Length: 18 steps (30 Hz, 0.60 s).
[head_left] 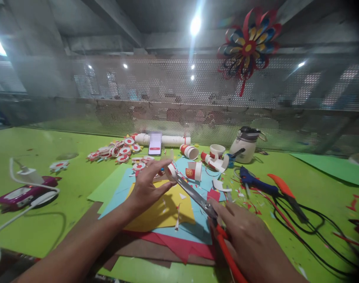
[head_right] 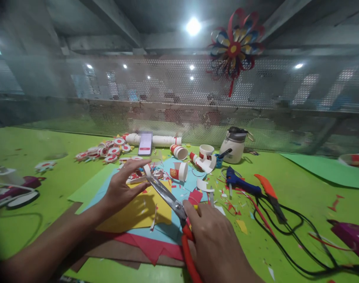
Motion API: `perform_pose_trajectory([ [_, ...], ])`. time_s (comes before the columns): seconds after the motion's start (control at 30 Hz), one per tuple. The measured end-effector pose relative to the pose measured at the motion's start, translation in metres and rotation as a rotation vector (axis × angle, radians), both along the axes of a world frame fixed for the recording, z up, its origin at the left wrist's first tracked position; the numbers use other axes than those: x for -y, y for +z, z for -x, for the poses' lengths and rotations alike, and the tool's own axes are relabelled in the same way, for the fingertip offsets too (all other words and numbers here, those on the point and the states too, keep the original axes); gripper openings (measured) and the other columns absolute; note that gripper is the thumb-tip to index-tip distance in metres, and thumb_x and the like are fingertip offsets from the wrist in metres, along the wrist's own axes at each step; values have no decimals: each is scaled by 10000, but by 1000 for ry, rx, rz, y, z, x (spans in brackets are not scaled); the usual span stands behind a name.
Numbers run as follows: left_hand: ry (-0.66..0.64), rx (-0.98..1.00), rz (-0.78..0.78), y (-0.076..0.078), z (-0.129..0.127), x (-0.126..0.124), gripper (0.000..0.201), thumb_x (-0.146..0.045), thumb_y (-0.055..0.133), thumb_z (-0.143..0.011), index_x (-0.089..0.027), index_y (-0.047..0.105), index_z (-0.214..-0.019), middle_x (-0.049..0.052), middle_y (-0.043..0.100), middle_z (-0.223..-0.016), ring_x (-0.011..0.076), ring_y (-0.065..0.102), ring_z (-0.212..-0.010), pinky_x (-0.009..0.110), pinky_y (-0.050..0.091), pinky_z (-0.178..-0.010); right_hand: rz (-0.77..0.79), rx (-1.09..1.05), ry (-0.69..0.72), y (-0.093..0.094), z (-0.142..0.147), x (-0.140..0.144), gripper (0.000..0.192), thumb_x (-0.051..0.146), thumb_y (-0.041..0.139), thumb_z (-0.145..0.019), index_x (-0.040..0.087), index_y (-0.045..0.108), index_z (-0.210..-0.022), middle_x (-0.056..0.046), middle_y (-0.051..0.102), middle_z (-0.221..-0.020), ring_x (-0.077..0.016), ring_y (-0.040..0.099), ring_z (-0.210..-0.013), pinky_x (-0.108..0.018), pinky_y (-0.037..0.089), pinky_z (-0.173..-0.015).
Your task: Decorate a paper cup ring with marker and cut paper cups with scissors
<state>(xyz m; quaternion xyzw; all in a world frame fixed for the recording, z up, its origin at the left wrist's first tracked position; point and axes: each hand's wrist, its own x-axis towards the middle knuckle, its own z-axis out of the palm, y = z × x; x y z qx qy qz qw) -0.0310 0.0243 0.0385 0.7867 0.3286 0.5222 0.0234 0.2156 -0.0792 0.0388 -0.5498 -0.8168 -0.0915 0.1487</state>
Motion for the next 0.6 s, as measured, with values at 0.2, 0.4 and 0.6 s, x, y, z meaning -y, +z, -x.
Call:
perform_pose_trajectory([
  [0.2,-30,39,87,-2,-2,-1,474,-266,727,-786,-233,580,-1236,93,646,-1210,216,623,-980,349,560,-771,-64,13,-8,0,-2,-1,478,95,548,-732,160,636,-1198,-114,667,-834,-275,644,-718,-411,539,-619],
  [0.4,-146,208,312,-4,-5,-1,471,-265,705,-791,-211,559,-1236,97,596,-1222,179,658,-922,333,582,-823,-65,-67,39,1,-11,-6,425,106,479,-798,163,613,-1197,-117,659,-844,-269,641,-742,-426,550,-644],
  [0.6,-159,333,434,-5,-7,0,436,-283,699,-795,-202,513,-1182,89,569,-1205,167,670,-888,319,579,-817,-178,-82,95,1,-6,-4,421,101,456,-790,125,596,-1186,-130,659,-854,-261,639,-749,-416,568,-634],
])
